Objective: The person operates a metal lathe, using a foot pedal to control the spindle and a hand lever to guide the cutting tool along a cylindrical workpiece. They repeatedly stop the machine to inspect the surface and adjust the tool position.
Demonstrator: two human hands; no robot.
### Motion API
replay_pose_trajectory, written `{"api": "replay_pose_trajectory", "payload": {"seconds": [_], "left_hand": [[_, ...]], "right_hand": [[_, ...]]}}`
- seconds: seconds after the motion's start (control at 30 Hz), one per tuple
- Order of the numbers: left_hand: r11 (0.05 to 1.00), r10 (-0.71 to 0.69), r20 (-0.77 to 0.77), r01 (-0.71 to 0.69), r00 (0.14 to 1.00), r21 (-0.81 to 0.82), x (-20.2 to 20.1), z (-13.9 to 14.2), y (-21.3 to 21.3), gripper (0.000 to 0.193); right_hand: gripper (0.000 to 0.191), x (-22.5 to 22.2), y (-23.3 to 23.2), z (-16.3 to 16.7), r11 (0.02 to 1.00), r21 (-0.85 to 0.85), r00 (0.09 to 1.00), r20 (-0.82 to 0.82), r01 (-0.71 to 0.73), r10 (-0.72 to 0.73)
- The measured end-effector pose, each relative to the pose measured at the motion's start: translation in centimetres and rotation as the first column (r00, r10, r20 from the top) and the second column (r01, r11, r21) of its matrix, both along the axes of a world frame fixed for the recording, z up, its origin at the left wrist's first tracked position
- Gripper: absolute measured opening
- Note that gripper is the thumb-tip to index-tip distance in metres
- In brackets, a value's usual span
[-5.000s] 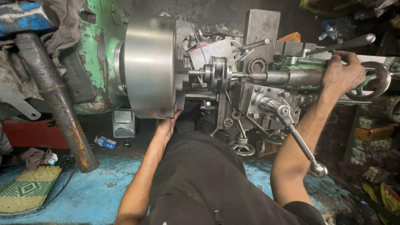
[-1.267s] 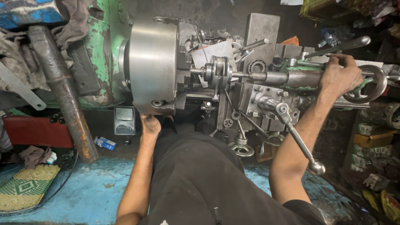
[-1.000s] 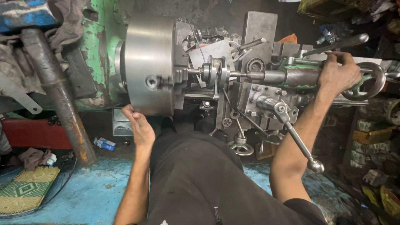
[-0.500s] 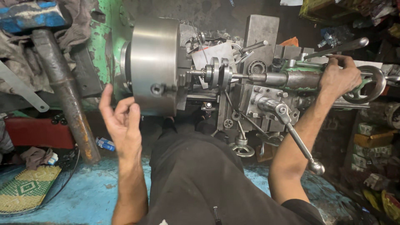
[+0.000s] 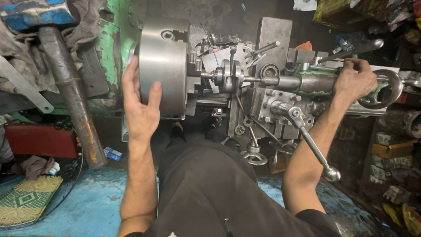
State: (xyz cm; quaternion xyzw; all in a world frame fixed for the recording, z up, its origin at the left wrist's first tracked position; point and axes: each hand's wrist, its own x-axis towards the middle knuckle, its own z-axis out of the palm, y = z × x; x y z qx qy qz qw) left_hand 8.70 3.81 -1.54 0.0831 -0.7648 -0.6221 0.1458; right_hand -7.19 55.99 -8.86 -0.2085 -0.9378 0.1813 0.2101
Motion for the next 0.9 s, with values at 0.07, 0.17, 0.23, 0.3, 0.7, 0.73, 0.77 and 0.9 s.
{"api": "replay_pose_trajectory", "payload": {"seconds": [0.07,0.17,0.23,0.3,0.7,0.73,0.77,0.9], "left_hand": [[0.999,0.023,-0.018,-0.023,1.000,-0.039,-1.0,0.6,0.1,0.057],[0.955,0.104,0.022,-0.094,0.994,-0.280,-2.6,1.5,0.4,0.045],[0.978,0.105,0.107,-0.082,0.989,-0.194,-3.3,2.3,0.1,0.050],[0.987,0.078,0.125,-0.059,0.989,-0.151,-4.1,2.6,-0.2,0.053],[0.955,0.095,0.032,-0.082,0.995,-0.284,-6.8,1.3,-0.6,0.045],[0.944,0.136,0.070,-0.108,0.988,-0.312,-6.9,1.3,-0.5,0.043],[0.931,0.180,0.106,-0.135,0.978,-0.340,-7.0,1.5,-0.5,0.041],[0.867,0.222,-0.006,-0.200,0.975,-0.456,-6.6,2.2,0.0,0.032]], "right_hand": [[0.012,0.0,-0.1,0.1,1.000,-0.001,1.000,-0.007,0.005,-0.005],[0.012,0.0,-0.2,0.2,0.999,-0.032,0.999,0.023,0.028,-0.028],[0.012,0.0,-0.2,0.2,0.999,-0.031,0.999,0.035,0.038,-0.037],[0.012,0.0,-0.1,0.2,0.999,-0.006,0.999,0.024,0.034,-0.034],[0.015,0.1,-0.3,0.5,0.999,0.034,0.999,-0.015,0.029,-0.029],[0.015,0.2,-0.3,0.5,0.999,0.046,1.000,-0.021,0.019,-0.018],[0.014,0.2,-0.2,0.5,0.998,0.056,1.000,-0.029,0.007,-0.005],[0.013,0.3,-0.3,0.7,0.998,0.068,1.000,0.012,0.000,-0.001]]}}
